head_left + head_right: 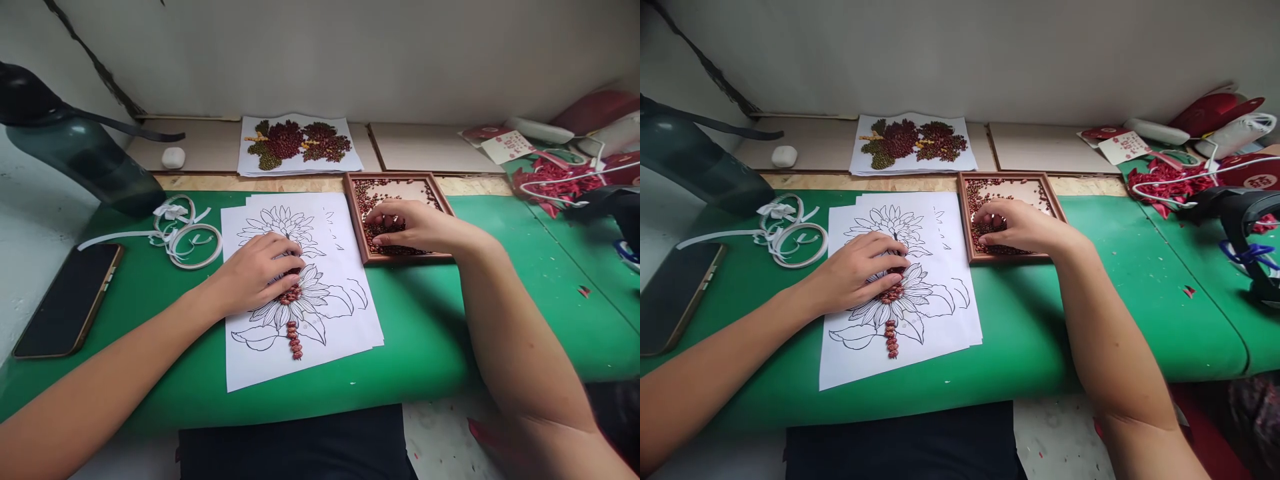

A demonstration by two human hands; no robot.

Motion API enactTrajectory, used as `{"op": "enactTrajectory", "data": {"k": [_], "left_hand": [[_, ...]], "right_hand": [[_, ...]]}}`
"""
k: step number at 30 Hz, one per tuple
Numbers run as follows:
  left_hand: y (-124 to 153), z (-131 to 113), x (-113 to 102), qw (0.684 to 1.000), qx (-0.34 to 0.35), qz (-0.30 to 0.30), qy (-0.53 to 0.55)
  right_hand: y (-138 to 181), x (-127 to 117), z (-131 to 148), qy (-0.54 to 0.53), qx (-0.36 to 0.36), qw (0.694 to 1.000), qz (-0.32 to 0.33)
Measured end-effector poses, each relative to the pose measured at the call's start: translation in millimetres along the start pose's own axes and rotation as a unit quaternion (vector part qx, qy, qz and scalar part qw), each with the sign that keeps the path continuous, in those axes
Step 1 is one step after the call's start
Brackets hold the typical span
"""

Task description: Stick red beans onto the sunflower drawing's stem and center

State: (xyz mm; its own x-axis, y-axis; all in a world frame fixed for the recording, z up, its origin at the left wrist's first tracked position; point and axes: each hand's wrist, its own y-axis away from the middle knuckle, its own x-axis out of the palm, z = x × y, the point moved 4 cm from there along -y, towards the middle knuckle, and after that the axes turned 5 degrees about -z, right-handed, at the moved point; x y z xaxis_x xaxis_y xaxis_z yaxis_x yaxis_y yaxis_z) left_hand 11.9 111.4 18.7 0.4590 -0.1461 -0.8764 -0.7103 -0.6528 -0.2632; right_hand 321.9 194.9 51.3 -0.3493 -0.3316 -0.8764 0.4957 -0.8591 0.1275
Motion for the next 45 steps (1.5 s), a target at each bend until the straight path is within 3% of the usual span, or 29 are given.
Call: {"op": "enactTrajectory", "data": {"k": [9, 14, 20, 24, 31, 36, 45], "left_hand": [[1, 1, 1, 1.0, 0.004, -0.004, -0.004], [0, 0, 0, 1.0, 0.003, -0.008, 0.003], [0, -1, 0, 1.0, 0.01, -0.006, -0.005], [1, 0, 1, 1.0, 0.012, -0.006, -0.008], [1, 0, 1, 1.0, 0.016, -0.01, -0.009], [1, 0, 1, 1.0, 0.016, -0.01, -0.008], [0, 0, 1, 1.0, 0.012, -0.013, -0.01]], "right_hand": [[0, -3, -24, 0.016, 0.03, 0.999, -0.002], [2, -17, -34, 0.049, 0.047, 0.995, -0.066], [3, -24, -34, 0.014, 0.068, 0.987, -0.145], [9, -33, -33, 0.053, 0.121, 0.976, -0.173], [22, -36, -50, 0.03, 0.16, 0.986, -0.03], [29, -35, -55, 0.052, 0.162, 0.986, 0.002], [17, -21, -35, 0.036, 0.109, 0.992, 0.048]]}}
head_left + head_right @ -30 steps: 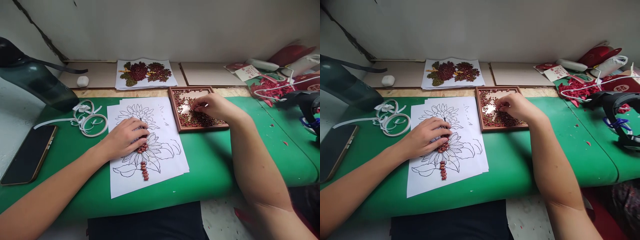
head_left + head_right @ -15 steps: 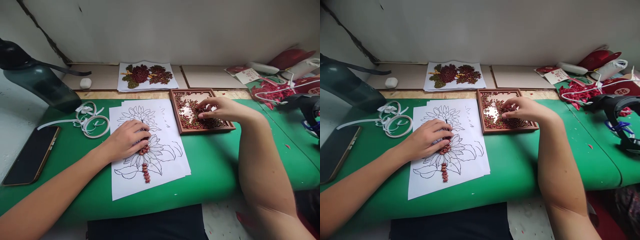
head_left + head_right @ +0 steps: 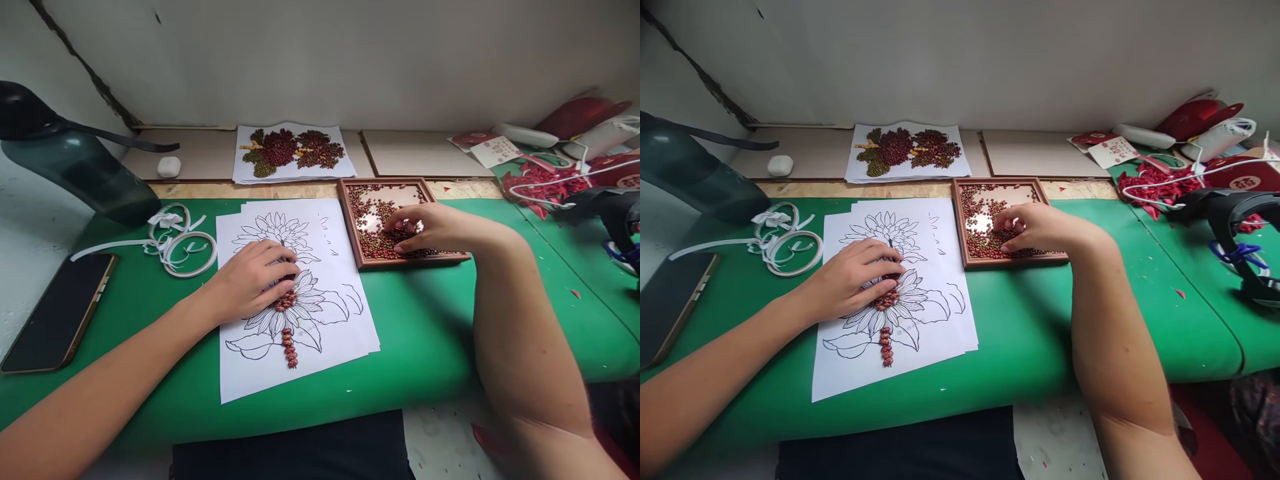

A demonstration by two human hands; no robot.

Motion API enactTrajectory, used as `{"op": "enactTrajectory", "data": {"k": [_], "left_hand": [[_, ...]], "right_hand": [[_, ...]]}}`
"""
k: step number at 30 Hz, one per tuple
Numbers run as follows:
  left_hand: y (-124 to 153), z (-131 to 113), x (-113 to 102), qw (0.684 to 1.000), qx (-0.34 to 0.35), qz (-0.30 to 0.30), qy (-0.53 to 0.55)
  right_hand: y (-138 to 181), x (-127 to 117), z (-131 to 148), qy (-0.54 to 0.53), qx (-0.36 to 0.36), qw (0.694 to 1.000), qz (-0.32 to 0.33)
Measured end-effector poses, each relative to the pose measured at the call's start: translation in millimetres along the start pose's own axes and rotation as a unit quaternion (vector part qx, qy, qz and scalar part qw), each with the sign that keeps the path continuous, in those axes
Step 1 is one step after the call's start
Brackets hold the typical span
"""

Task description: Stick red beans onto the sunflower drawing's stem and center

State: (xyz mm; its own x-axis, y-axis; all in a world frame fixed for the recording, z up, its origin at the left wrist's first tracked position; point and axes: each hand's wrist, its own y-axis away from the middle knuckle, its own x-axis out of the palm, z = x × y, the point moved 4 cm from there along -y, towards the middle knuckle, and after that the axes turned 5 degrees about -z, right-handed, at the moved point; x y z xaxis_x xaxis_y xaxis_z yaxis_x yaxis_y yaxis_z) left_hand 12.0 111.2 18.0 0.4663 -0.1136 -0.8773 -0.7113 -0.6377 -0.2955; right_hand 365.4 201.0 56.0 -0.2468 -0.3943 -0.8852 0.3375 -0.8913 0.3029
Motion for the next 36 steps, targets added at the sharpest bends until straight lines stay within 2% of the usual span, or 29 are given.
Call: {"op": "enactTrajectory", "data": {"k": [5, 8, 16, 20, 26, 36], "left_hand": [[-1, 0, 0, 1.0, -0.004, 0.003, -0.002], [-2, 0, 0, 1.0, -0.003, 0.001, -0.005], [-1, 2, -1, 1.0, 0.0, -0.004, -0.011], [-1, 1, -1, 1.0, 0.002, -0.003, -0.011], [-1, 0, -2, 1.0, -0.006, -0.001, -0.006], [-1, -2, -2, 1.0, -0.011, -0.001, 0.001]], "right_hand": [[-2, 4, 9, 0.027, -0.019, 0.999, 0.01], [-4, 5, 10, 0.031, -0.042, 0.999, -0.01], [-8, 0, 11, -0.022, -0.083, 0.989, -0.118], [-12, 0, 9, -0.043, -0.086, 0.979, -0.181], [-17, 0, 6, -0.06, -0.069, 0.966, -0.244], [-13, -4, 14, -0.019, -0.065, 0.965, -0.254]]}}
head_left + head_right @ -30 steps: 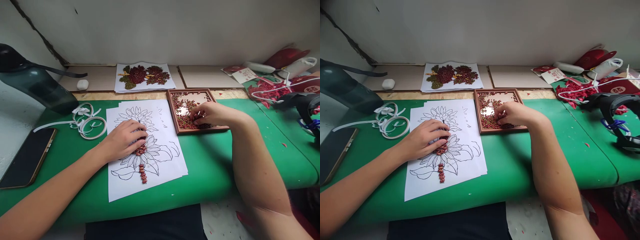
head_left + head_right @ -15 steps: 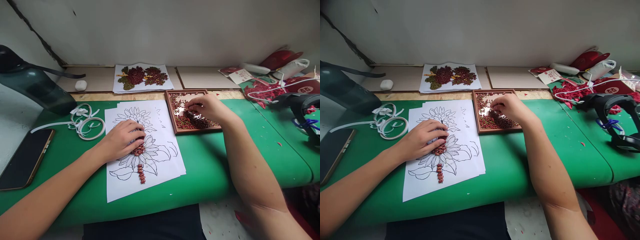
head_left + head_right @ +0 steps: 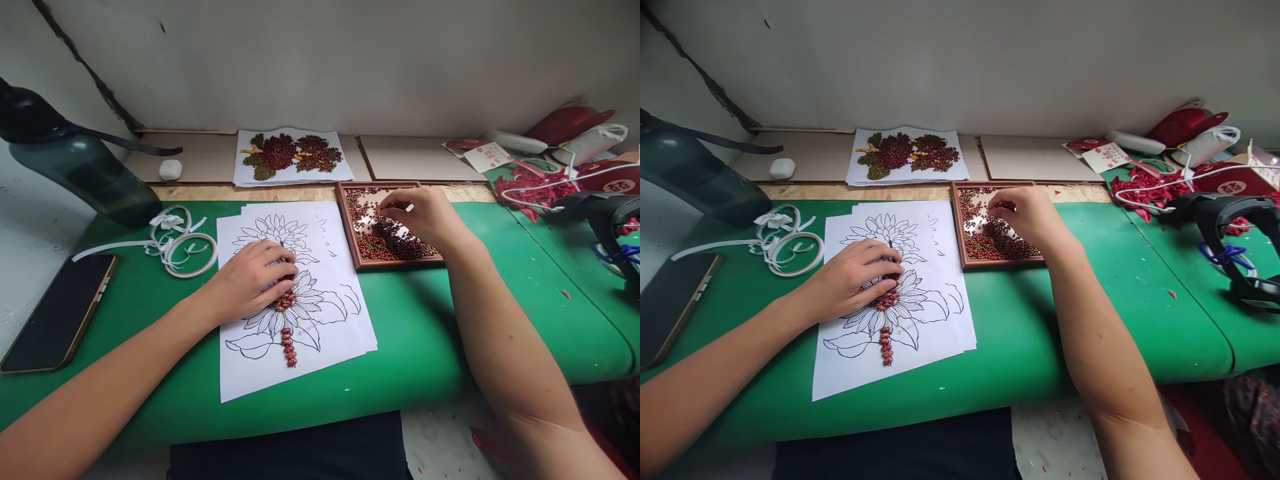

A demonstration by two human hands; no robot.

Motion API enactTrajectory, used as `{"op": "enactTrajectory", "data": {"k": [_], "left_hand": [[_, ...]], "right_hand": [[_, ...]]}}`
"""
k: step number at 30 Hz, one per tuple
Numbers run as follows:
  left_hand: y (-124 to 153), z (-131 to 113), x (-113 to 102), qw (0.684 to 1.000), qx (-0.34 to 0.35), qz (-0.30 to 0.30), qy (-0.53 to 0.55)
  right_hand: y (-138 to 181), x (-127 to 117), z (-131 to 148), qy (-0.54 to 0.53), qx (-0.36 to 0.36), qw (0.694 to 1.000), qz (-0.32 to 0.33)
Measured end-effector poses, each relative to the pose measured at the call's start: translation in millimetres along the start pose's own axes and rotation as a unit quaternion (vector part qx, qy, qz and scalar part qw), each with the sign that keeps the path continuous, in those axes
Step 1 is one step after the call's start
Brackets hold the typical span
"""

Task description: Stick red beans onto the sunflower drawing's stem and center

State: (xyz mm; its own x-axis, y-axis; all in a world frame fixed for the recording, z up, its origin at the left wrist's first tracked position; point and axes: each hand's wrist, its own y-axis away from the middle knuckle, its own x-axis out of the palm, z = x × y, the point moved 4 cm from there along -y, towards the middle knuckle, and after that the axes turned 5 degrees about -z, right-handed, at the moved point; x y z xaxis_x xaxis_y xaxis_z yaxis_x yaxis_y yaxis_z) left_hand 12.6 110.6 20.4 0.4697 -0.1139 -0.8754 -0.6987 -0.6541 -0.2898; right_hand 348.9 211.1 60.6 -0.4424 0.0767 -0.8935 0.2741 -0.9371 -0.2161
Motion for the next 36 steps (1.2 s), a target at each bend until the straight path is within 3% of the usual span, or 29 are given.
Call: {"op": "enactTrajectory", "data": {"k": [18, 25, 32, 36], "left_hand": [[0, 0, 0, 1.0, 0.003, 0.001, -0.004], [0, 0, 0, 1.0, -0.002, -0.003, 0.002], [0, 0, 1, 1.0, 0.004, 0.0, -0.005], [0, 0, -1, 1.0, -0.004, -0.016, -0.013]], "right_hand": [[1, 5, -3, -0.026, -0.029, 0.999, 0.019], [4, 2, 6, -0.054, 0.007, 0.998, 0.034], [3, 0, 0, -0.015, 0.01, 1.0, 0.024], [4, 3, -12, 0.002, 0.029, 0.994, 0.107]]}}
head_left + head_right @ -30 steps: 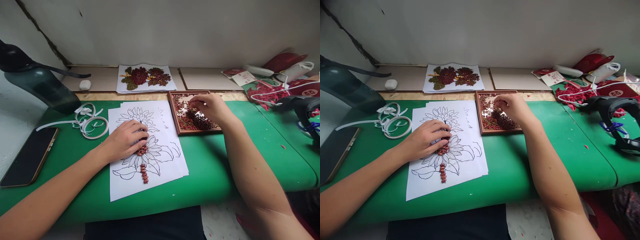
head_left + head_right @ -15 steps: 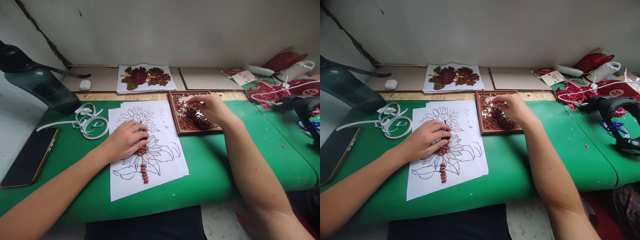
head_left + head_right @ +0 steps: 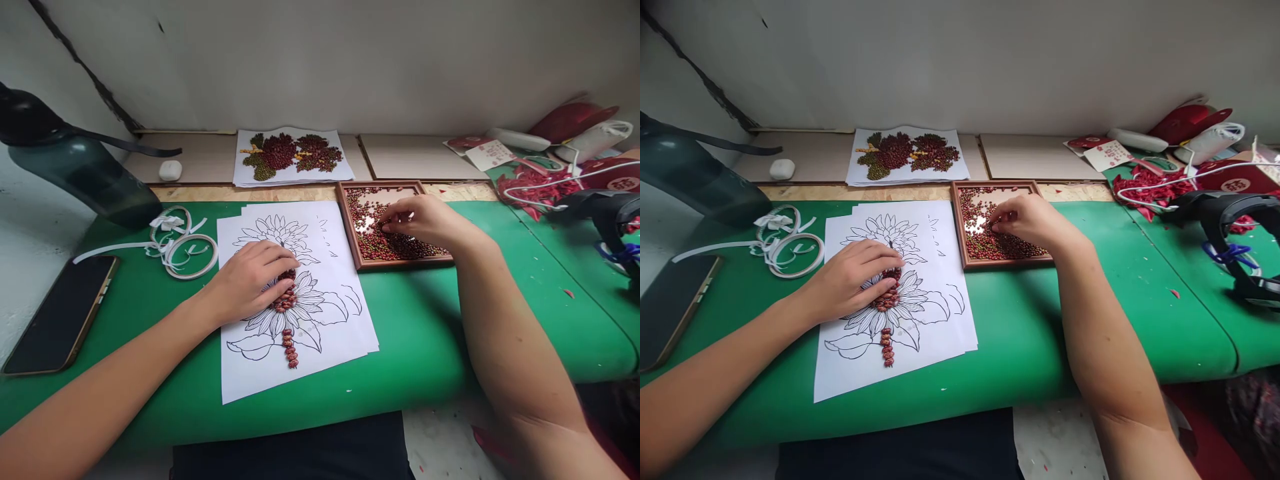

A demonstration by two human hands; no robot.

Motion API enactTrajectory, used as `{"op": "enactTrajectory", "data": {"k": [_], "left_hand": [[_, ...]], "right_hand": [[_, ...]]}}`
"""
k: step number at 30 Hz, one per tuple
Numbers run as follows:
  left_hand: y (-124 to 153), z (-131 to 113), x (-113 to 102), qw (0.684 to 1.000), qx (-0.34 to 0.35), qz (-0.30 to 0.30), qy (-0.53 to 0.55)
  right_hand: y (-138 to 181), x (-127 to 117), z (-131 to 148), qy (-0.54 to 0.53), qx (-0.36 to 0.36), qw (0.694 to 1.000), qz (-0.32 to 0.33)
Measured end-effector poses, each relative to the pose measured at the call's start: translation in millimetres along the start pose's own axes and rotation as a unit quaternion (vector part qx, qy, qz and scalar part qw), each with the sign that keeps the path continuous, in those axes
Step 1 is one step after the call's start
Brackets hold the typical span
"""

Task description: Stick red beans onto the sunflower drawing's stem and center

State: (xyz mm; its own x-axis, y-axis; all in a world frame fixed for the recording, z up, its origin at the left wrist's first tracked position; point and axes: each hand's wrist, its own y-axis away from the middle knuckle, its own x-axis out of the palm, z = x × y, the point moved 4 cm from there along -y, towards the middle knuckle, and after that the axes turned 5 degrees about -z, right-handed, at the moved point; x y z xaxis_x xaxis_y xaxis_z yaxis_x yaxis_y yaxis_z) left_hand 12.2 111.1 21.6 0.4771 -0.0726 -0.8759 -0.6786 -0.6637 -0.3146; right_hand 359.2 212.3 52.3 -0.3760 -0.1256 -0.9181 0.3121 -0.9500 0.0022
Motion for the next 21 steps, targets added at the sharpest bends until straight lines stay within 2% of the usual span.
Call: {"op": "enactTrajectory", "data": {"k": [2, 7, 12, 21], "left_hand": [[0, 1, -1, 1.0, -0.01, -0.012, -0.007], [0, 3, -1, 1.0, -0.015, -0.013, -0.009], [0, 1, 0, 1.0, 0.002, 0.006, 0.013], [0, -3, 0, 0.998, 0.036, 0.025, 0.043]], "right_hand": [[0, 0, -5, 0.013, 0.007, 1.0, 0.018], [0, 2, -5, 0.032, -0.017, 0.999, 0.003], [-1, 3, -1, 0.048, -0.042, 0.998, 0.001], [0, 1, 6, 0.045, -0.03, 0.999, 0.0]]}}
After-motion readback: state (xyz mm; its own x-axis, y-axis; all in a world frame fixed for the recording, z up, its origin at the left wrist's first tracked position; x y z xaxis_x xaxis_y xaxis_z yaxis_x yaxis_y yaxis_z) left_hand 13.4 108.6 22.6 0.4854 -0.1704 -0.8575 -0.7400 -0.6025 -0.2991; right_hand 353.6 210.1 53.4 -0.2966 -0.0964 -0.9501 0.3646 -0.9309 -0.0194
